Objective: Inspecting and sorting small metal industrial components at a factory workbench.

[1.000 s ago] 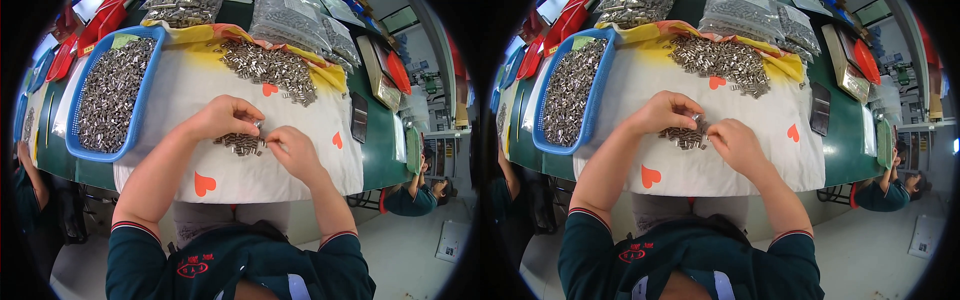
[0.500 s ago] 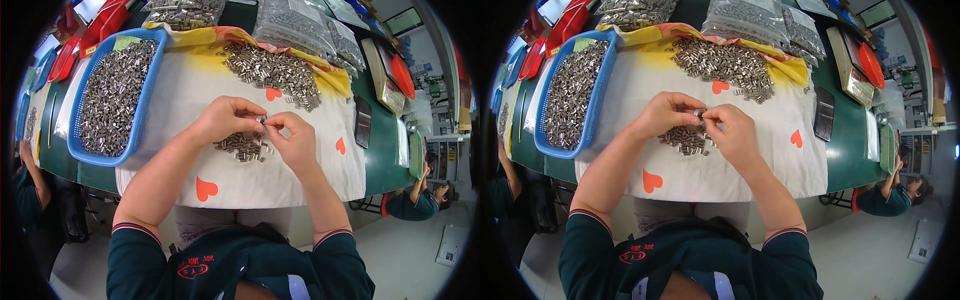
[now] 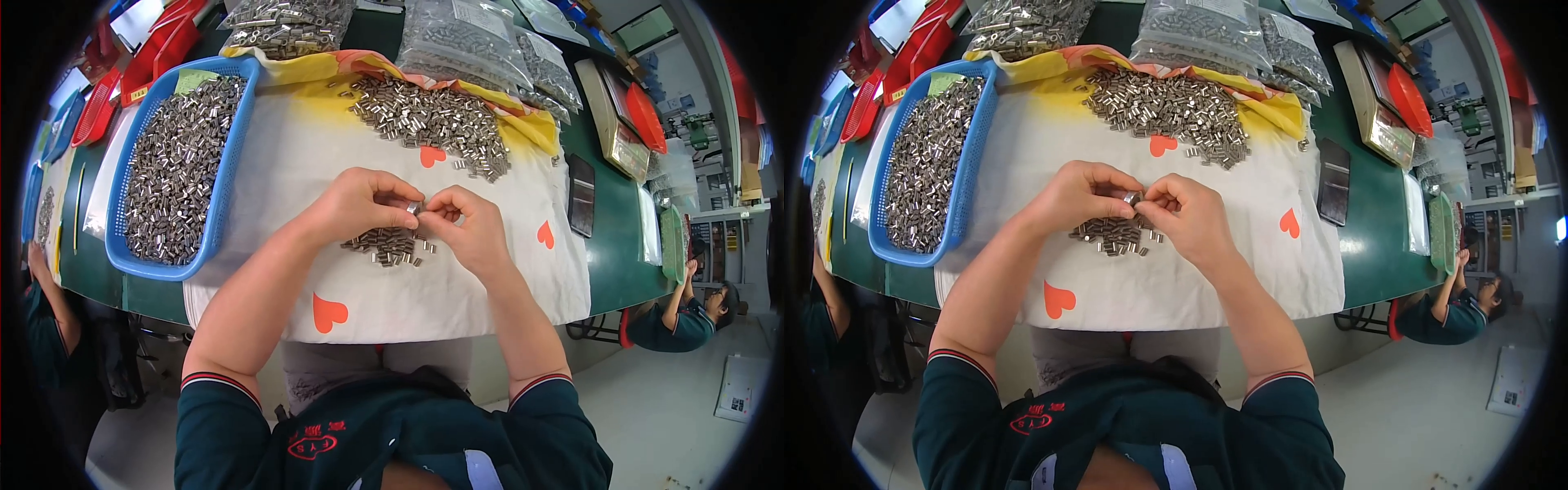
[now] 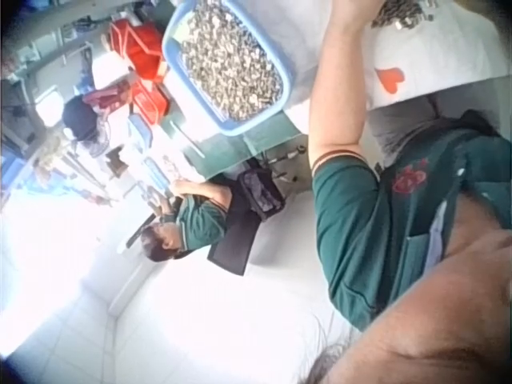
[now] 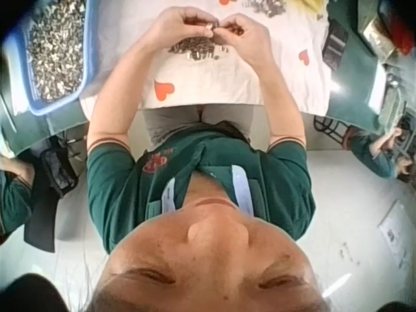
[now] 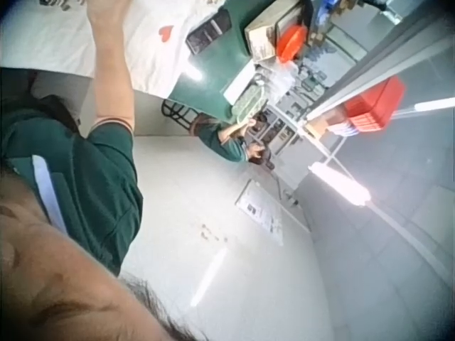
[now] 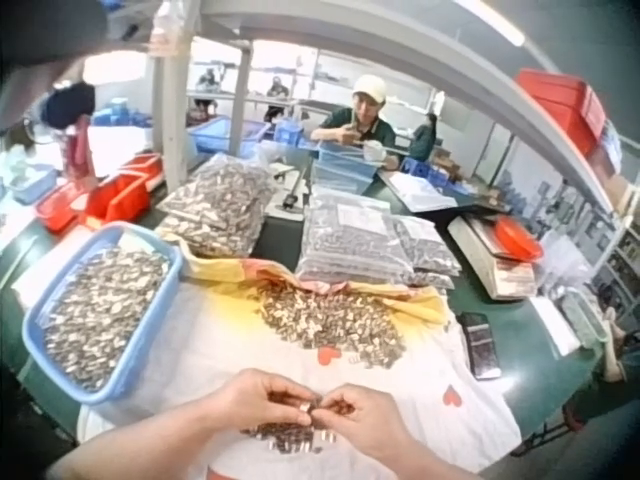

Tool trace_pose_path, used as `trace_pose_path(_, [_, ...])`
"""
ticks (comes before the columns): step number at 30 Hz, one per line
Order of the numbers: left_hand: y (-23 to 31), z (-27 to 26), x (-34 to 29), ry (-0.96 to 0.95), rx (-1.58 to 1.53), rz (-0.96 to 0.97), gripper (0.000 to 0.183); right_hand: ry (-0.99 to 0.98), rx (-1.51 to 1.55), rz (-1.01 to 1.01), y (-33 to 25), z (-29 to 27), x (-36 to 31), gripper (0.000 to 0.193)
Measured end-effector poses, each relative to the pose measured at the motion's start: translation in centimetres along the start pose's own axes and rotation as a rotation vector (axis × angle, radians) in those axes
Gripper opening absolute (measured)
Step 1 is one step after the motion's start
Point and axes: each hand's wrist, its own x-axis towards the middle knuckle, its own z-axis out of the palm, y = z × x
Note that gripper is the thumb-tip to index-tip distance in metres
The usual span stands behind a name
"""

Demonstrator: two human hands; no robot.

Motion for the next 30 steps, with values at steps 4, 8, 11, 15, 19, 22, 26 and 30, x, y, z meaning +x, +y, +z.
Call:
trace_pose_path(4, [0.5, 0.4, 0.0, -0.025, 0.063, -0.006, 0.029, 0.386, -0.704, -0.299, 2.9, -1.3, 2.7, 0.009])
trace_pose_path(8, [0.2, 0.0, -0.1, -0.07, 0.118, -0.002, 0.03, 0.332, -0.815, -0.274, 4.0, -1.0, 4.7, 0.009])
trace_pose_path(11, [0.4, 0.1, -0.1, -0.055, 0.075, -0.007, 0.029, 0.179, -0.814, -0.202, 3.7, -0.8, 4.3, 0.009])
trace_pose_path(15, [0.0, 0.0, 0.3, 0.022, -0.081, -0.008, 0.028, 0.172, -0.577, -0.158, 2.1, -0.9, 3.4, 0.006])
trace_pose_path(19, [-0.2, -0.1, 0.5, 0.102, -0.25, 0.014, 0.031, 0.055, 0.087, -0.067, -0.1, -0.7, 2.0, 0.007])
trace_pose_path(22, [-0.3, 0.0, 0.5, 0.1, -0.206, 0.024, 0.032, -0.001, 0.077, -0.206, 0.0, -0.1, 1.5, 0.008])
trace_pose_path(26, [-0.5, 0.1, 0.5, 0.095, -0.237, 0.038, 0.03, 0.023, 0.056, -0.15, -0.5, 0.2, 1.1, 0.009])
trace_pose_path(30, [-0.4, 0.2, 0.4, 0.131, -0.106, -0.002, 0.029, 0.109, -0.177, -0.29, -0.5, 0.9, 1.0, 0.008])
